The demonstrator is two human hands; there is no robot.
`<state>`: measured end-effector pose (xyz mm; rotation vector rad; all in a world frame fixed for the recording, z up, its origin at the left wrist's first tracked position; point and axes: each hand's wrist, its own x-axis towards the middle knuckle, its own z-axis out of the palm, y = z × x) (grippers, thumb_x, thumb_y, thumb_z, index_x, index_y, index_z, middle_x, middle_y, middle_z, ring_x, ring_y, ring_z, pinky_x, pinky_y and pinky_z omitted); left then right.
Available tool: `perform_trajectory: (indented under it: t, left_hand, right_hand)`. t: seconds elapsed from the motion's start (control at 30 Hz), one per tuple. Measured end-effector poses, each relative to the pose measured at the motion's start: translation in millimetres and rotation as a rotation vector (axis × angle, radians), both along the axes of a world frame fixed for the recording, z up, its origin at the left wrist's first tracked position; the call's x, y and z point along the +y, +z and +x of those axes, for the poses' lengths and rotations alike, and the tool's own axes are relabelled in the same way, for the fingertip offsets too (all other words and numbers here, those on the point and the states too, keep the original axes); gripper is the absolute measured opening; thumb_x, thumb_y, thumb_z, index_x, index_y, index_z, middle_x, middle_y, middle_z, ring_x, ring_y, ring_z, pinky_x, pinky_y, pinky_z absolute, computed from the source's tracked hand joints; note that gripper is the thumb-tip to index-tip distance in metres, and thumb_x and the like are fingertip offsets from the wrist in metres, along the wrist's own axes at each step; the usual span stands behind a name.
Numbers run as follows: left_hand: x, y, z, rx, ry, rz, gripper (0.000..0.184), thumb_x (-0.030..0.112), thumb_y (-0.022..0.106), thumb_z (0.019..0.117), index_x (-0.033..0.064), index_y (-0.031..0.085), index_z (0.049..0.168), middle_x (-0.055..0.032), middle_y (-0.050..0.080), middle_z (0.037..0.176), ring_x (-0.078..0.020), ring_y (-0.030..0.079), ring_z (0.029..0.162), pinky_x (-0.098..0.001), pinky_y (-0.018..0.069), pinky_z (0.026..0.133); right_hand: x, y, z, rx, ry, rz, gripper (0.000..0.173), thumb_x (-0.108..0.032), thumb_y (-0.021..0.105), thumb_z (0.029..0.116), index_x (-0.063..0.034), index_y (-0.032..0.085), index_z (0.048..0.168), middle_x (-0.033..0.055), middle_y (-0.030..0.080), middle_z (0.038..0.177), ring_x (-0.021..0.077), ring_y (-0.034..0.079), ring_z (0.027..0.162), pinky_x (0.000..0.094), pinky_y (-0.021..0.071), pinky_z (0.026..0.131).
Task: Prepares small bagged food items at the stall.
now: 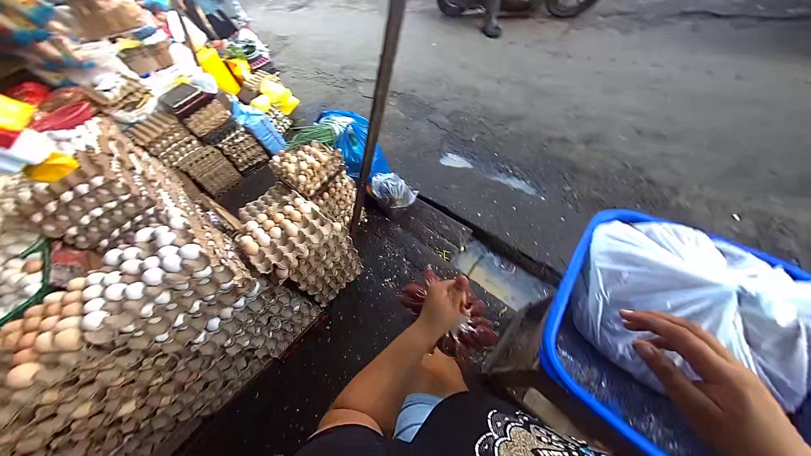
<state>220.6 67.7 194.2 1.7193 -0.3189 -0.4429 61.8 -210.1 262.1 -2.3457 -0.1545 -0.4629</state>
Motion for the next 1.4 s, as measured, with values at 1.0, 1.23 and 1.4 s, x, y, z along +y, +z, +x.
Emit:
perform_trajectory:
  t: [1.0, 1.23, 1.4]
  left_hand:
    - [259, 174, 85, -0.969, 0.505, 0.34, 0.028, 0.018, 0.066, 0.0951, -0.0089, 0.066, 0.101, -0.0211, 0.071, 0.091, -0.0282, 0.072, 0.084, -0.0406, 0.0601, 0.081]
    - [319, 226, 105, -0.945, 0.983, 0.173, 0.042, 0.025, 0.052, 0.1038, -0.0154, 0.062, 0.104, -0.0143, 0.066, 0.084, -0.0087, 0.065, 0.079, -0.0265, 0.0563, 0.079]
    - [380, 319, 81, -1.011, 1.274, 0.102, 0.037, 0.022, 0.046, 0.1056, -0.0132, 0.056, 0.103, -0.0009, 0.061, 0.077, -0.0011, 0.061, 0.072, -0.0239, 0.0566, 0.075]
  right_hand:
    - [370, 241, 296, -0.312, 1.108, 0.579, 0.025, -0.024, 0.046, 0.1105, -0.0137, 0.067, 0.117, -0.0061, 0.076, 0.095, 0.0034, 0.072, 0.087, 0.0252, 0.0614, 0.084]
    - [369, 278, 364, -0.284, 0.894, 0.324, 0.062, -0.038, 0.053, 0.1034, 0.0022, 0.043, 0.15, 0.0215, 0.053, 0.147, 0.021, 0.06, 0.128, 0.0343, 0.0525, 0.104]
    - [367, 315, 410, -0.48, 0.881, 0.149, 0.066, -0.048, 0.051, 0.1033, 0.0004, 0.047, 0.148, 0.0251, 0.055, 0.143, 0.032, 0.06, 0.127, 0.0484, 0.0515, 0.104]
